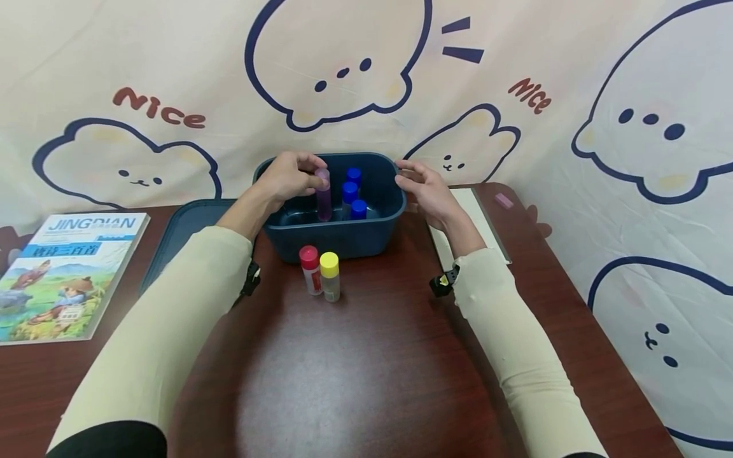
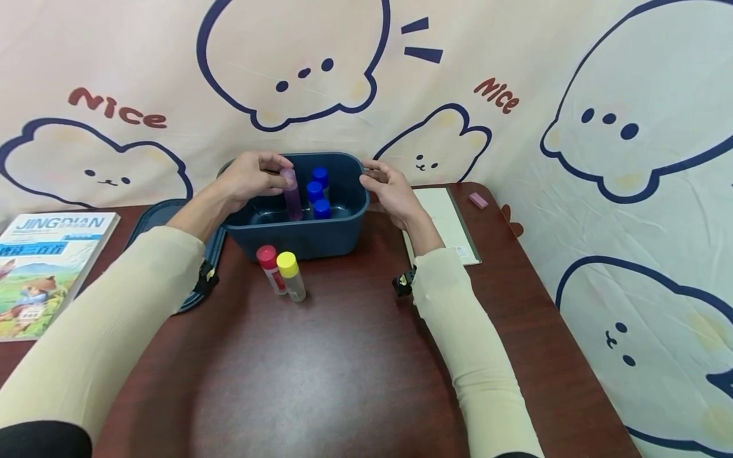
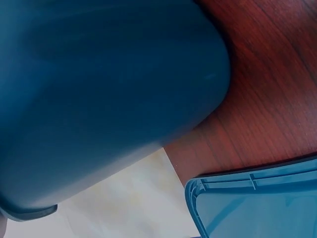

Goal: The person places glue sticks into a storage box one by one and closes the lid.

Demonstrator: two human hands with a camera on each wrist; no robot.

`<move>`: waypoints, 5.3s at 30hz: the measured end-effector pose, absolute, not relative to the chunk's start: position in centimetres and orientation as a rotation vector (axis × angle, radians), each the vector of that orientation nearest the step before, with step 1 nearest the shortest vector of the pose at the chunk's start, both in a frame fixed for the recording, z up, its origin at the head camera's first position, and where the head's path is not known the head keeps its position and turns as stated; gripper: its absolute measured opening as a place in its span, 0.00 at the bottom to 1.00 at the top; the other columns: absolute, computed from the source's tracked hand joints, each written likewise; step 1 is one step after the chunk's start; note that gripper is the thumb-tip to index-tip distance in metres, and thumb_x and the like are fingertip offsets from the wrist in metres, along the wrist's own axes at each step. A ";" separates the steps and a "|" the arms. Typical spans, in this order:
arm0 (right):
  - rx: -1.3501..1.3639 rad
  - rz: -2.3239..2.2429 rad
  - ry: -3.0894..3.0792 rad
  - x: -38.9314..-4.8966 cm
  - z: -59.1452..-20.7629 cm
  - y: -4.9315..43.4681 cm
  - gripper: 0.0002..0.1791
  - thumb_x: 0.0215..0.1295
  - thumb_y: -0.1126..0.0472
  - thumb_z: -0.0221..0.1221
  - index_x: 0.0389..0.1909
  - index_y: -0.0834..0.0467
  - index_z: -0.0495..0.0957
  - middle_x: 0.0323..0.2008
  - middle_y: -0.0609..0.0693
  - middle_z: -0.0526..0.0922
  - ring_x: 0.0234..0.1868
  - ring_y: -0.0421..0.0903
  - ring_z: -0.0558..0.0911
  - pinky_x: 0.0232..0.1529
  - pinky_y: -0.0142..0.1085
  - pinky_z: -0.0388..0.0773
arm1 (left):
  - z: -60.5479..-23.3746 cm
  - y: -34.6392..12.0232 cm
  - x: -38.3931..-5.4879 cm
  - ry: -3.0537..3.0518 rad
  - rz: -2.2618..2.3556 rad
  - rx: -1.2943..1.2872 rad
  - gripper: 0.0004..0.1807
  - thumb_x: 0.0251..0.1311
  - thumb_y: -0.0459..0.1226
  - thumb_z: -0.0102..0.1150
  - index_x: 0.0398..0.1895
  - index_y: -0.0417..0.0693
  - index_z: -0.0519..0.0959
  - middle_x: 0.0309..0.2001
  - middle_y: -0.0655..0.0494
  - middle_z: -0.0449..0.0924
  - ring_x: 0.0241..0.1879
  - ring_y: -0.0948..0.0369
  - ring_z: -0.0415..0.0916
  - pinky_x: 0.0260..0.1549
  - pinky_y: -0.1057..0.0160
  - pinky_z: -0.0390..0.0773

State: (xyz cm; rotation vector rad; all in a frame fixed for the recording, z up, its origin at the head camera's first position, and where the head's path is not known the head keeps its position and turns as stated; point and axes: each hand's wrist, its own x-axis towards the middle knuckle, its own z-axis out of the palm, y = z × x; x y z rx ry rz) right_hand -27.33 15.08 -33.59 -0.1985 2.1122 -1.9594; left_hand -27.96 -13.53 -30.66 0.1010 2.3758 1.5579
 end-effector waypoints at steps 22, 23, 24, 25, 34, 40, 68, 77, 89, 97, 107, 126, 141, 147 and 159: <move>-0.194 -1.955 2.112 -27.4 -33.6 15.2 0.26 0.79 0.59 0.52 0.75 0.54 0.64 0.70 0.55 0.68 0.62 0.58 0.77 0.60 0.54 0.75 | -29.5 -14.1 -27.4 2.353 1.634 0.072 0.23 0.72 0.34 0.58 0.68 0.42 0.72 0.66 0.43 0.70 0.61 0.50 0.71 0.63 0.54 0.73; -0.194 -1.956 2.112 -27.5 -33.6 15.2 0.26 0.79 0.59 0.52 0.75 0.54 0.64 0.70 0.55 0.68 0.62 0.58 0.77 0.60 0.54 0.75 | -29.3 -14.2 -27.3 2.353 1.646 0.073 0.23 0.71 0.34 0.59 0.68 0.42 0.72 0.66 0.43 0.70 0.61 0.50 0.70 0.63 0.54 0.72; -0.193 -1.958 2.112 -27.5 -33.5 15.2 0.26 0.79 0.59 0.52 0.75 0.54 0.64 0.70 0.55 0.68 0.62 0.58 0.77 0.61 0.54 0.75 | -29.1 -14.3 -27.2 2.351 1.658 0.078 0.23 0.71 0.34 0.59 0.68 0.41 0.71 0.66 0.43 0.70 0.61 0.50 0.70 0.64 0.54 0.72; -0.192 -1.959 2.112 -27.5 -33.5 15.2 0.26 0.79 0.59 0.52 0.75 0.54 0.64 0.70 0.55 0.68 0.62 0.58 0.77 0.61 0.54 0.75 | -29.0 -14.4 -27.1 2.350 1.669 0.085 0.24 0.71 0.34 0.59 0.68 0.41 0.71 0.66 0.43 0.70 0.61 0.50 0.70 0.64 0.54 0.72; -0.179 -1.962 2.109 -27.4 -33.3 15.2 0.26 0.79 0.59 0.52 0.75 0.54 0.64 0.71 0.55 0.67 0.63 0.60 0.76 0.62 0.55 0.73 | -28.1 -14.9 -25.8 2.397 1.663 0.220 0.23 0.72 0.35 0.59 0.67 0.39 0.71 0.63 0.42 0.73 0.60 0.51 0.71 0.63 0.53 0.73; -0.179 -1.957 2.120 -27.4 -33.3 15.1 0.26 0.79 0.59 0.52 0.75 0.54 0.64 0.71 0.56 0.67 0.63 0.60 0.76 0.61 0.55 0.74 | -27.8 -15.4 -24.9 2.383 1.665 0.270 0.23 0.72 0.35 0.59 0.67 0.38 0.72 0.63 0.40 0.73 0.59 0.51 0.73 0.62 0.53 0.74; -0.186 -1.972 2.092 -27.2 -33.8 15.1 0.26 0.79 0.59 0.53 0.75 0.55 0.64 0.71 0.56 0.67 0.64 0.61 0.75 0.63 0.57 0.72 | -28.3 -17.5 -20.1 2.483 1.559 0.428 0.21 0.68 0.40 0.65 0.61 0.44 0.78 0.56 0.43 0.79 0.54 0.53 0.76 0.49 0.66 0.79; -0.182 -1.982 2.084 -27.4 -33.9 15.0 0.26 0.79 0.59 0.52 0.74 0.55 0.64 0.70 0.56 0.68 0.64 0.61 0.75 0.63 0.57 0.72 | -28.2 -17.5 -18.8 2.459 1.532 0.512 0.20 0.67 0.39 0.66 0.60 0.44 0.78 0.53 0.48 0.82 0.53 0.54 0.78 0.48 0.67 0.79; -0.190 -1.971 2.105 -27.3 -33.8 15.1 0.26 0.79 0.59 0.53 0.74 0.55 0.64 0.70 0.56 0.68 0.63 0.62 0.76 0.62 0.56 0.73 | -28.5 -17.8 -17.7 2.454 1.489 0.599 0.17 0.67 0.38 0.65 0.57 0.44 0.80 0.51 0.49 0.83 0.50 0.55 0.79 0.47 0.64 0.81; -0.182 -1.974 2.100 -27.3 -33.7 15.1 0.26 0.79 0.59 0.53 0.75 0.55 0.64 0.71 0.56 0.68 0.64 0.62 0.75 0.63 0.57 0.72 | -28.6 -18.1 -17.4 2.370 1.353 0.765 0.17 0.68 0.37 0.65 0.57 0.42 0.79 0.53 0.47 0.83 0.54 0.54 0.80 0.54 0.64 0.79; -0.178 -2.003 2.076 -27.5 -33.9 15.2 0.26 0.79 0.60 0.52 0.74 0.56 0.64 0.70 0.57 0.68 0.64 0.64 0.74 0.64 0.59 0.70 | -29.4 -17.9 -17.2 2.203 1.304 0.735 0.23 0.66 0.36 0.66 0.63 0.40 0.76 0.61 0.42 0.79 0.61 0.48 0.77 0.55 0.58 0.80; -0.187 -1.986 2.099 -27.5 -33.7 15.1 0.26 0.79 0.59 0.53 0.74 0.55 0.65 0.70 0.56 0.69 0.62 0.61 0.77 0.63 0.56 0.73 | -32.1 -17.9 -17.1 2.205 1.225 0.805 0.23 0.68 0.36 0.65 0.64 0.42 0.75 0.58 0.47 0.75 0.59 0.48 0.73 0.55 0.57 0.80; -0.179 -1.984 2.098 -27.4 -33.8 15.0 0.25 0.79 0.59 0.53 0.74 0.54 0.65 0.69 0.55 0.69 0.62 0.60 0.77 0.62 0.54 0.74 | -32.0 -17.8 -16.7 2.309 1.197 0.856 0.16 0.67 0.36 0.65 0.57 0.47 0.80 0.51 0.52 0.79 0.54 0.52 0.74 0.55 0.47 0.79; -0.179 -1.974 2.109 -27.4 -33.8 15.0 0.25 0.79 0.59 0.53 0.74 0.54 0.65 0.70 0.56 0.68 0.62 0.60 0.77 0.61 0.54 0.75 | -31.1 -18.2 -16.6 2.323 1.208 0.850 0.17 0.66 0.35 0.66 0.57 0.46 0.80 0.51 0.52 0.79 0.53 0.51 0.74 0.51 0.51 0.81; -0.180 -1.962 2.115 -27.3 -33.8 15.1 0.25 0.79 0.59 0.52 0.74 0.54 0.65 0.70 0.55 0.68 0.61 0.58 0.78 0.61 0.54 0.75 | -28.7 -19.4 -16.8 2.410 1.169 0.841 0.17 0.67 0.37 0.66 0.58 0.48 0.79 0.52 0.52 0.80 0.50 0.51 0.76 0.43 0.60 0.83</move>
